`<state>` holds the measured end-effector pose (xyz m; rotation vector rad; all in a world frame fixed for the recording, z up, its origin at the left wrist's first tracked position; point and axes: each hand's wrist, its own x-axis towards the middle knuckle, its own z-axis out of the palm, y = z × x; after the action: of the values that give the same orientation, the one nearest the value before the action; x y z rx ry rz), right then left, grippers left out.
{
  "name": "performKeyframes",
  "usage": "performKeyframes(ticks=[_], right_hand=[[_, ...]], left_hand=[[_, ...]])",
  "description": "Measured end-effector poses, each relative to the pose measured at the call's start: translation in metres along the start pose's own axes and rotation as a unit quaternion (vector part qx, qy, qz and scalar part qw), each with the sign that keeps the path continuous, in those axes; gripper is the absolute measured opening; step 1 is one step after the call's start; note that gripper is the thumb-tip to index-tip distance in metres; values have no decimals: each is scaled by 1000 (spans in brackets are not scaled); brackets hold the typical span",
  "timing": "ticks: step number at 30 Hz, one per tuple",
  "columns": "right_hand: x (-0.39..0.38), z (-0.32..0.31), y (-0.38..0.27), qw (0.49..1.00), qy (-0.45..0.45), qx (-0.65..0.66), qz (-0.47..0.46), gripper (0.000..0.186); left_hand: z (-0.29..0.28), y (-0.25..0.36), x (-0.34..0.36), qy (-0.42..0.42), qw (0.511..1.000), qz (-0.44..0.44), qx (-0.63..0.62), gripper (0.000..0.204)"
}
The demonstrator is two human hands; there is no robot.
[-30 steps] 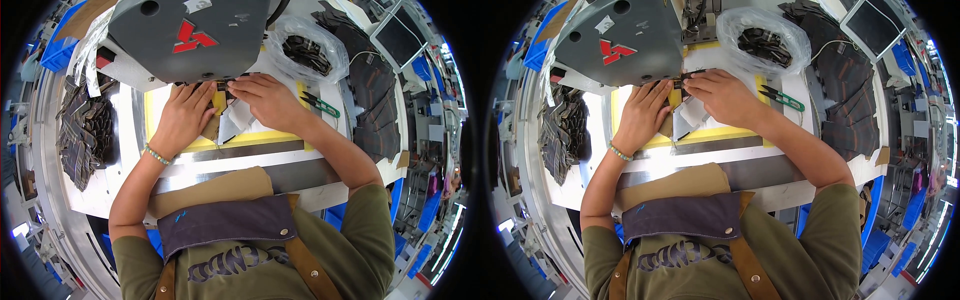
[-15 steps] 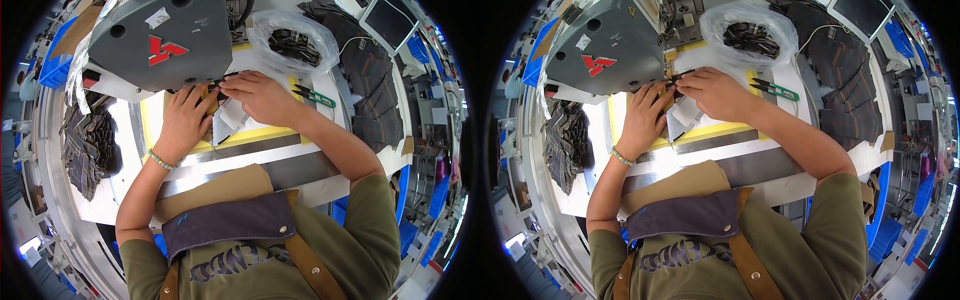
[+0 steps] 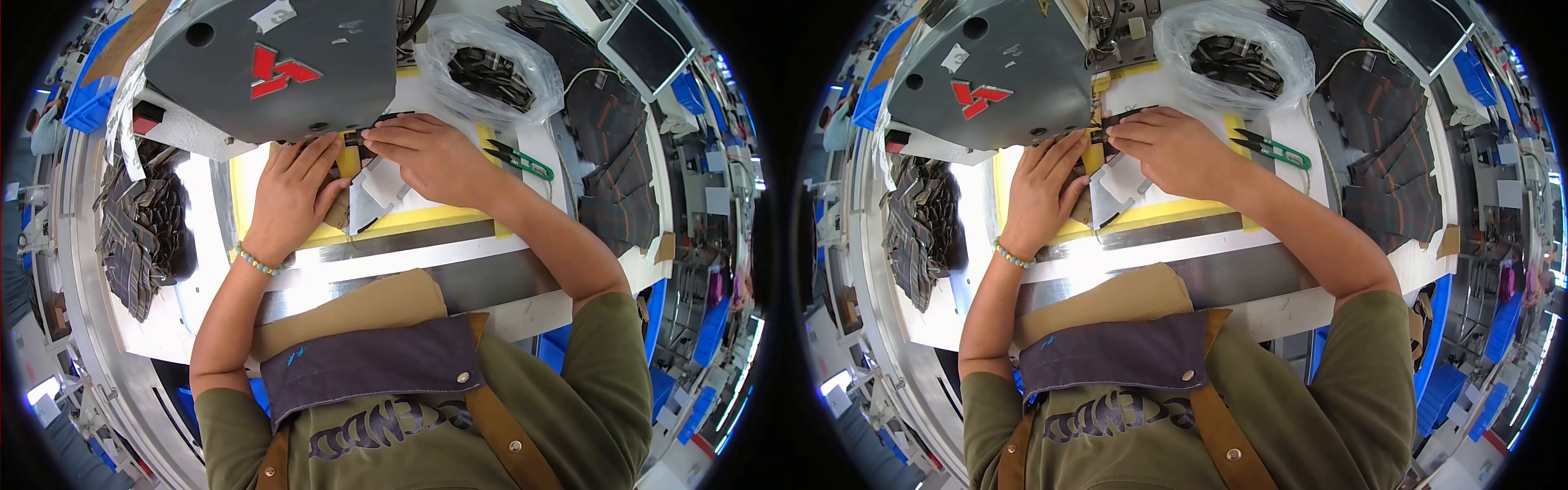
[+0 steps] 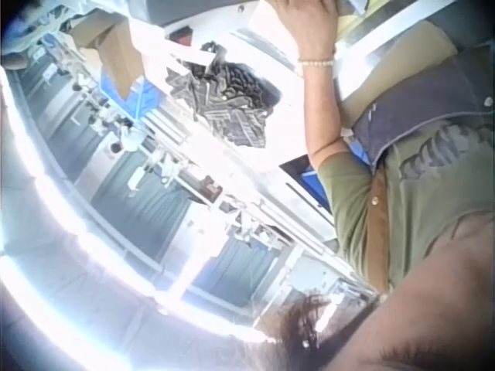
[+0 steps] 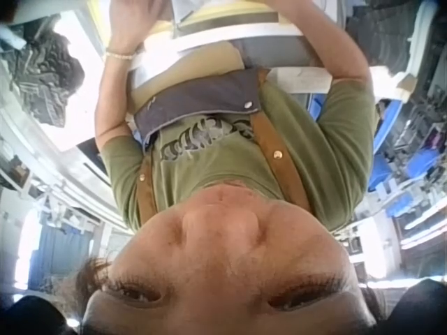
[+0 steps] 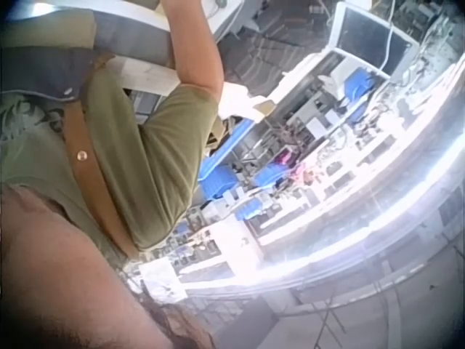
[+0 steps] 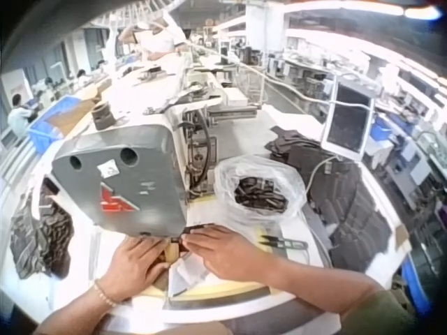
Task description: Sewing together leather and textile components using an industrial sewing machine.
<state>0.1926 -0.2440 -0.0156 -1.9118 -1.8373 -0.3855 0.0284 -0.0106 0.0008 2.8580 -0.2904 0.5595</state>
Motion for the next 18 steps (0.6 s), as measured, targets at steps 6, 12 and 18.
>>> performKeyframes(ticks=[6,12,18], right_hand=[[2,-1,-1,1000,1,-5,-4,45],[0,3,1,1000,9,-3,3,43],[0,7,7,1000,9,6,10,45]], left_hand=[[-4,1,-2,-46,999,-16,14,56],[-9,4,1,-56,998,-10,19,57],[-11,5,7,-60,997,9,38,58]])
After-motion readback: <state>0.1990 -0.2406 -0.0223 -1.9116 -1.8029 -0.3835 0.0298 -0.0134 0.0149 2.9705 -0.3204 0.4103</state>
